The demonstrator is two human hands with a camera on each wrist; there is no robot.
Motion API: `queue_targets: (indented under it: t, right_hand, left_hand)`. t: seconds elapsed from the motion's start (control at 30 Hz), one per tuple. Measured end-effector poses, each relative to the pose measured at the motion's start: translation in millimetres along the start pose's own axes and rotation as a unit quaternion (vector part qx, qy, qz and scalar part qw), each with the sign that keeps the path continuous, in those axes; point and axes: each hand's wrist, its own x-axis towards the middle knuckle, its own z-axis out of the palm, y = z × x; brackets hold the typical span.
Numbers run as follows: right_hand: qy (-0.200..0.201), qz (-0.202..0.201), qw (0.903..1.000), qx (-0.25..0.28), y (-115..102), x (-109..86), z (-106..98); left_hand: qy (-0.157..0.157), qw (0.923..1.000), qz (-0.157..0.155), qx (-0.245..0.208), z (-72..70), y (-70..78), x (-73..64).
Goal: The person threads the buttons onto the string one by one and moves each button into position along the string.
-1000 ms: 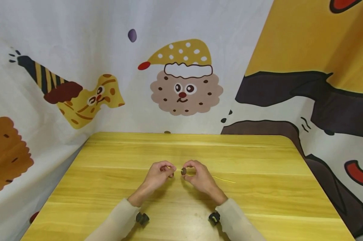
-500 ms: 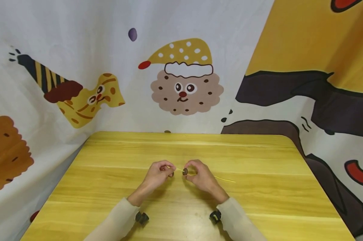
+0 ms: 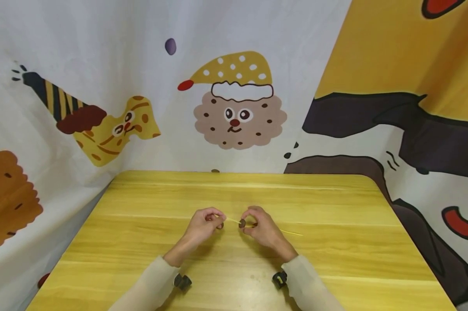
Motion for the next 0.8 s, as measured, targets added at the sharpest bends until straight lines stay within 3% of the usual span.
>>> queue_targets:
  t: [0.2,0.53,0.8]
  right_hand:
    - [-0.006,-0.001,1.0,0.001,4,-0.4,-2]
    - [-0.016,0.015,0.9988,-0.044,10,-1.7,-7]
    - [-0.037,0.022,0.9982,-0.042,11,-1.8,-11]
  left_hand:
    - [0.003,1.0,0.001,0.003,0.2,-1.3,0.7]
    - [-0.001,1.0,0.006,-0.001,-1.4,-1.9,1.0]
    - [-0.006,1.0,0.006,0.0,-1.7,-2.2,1.1]
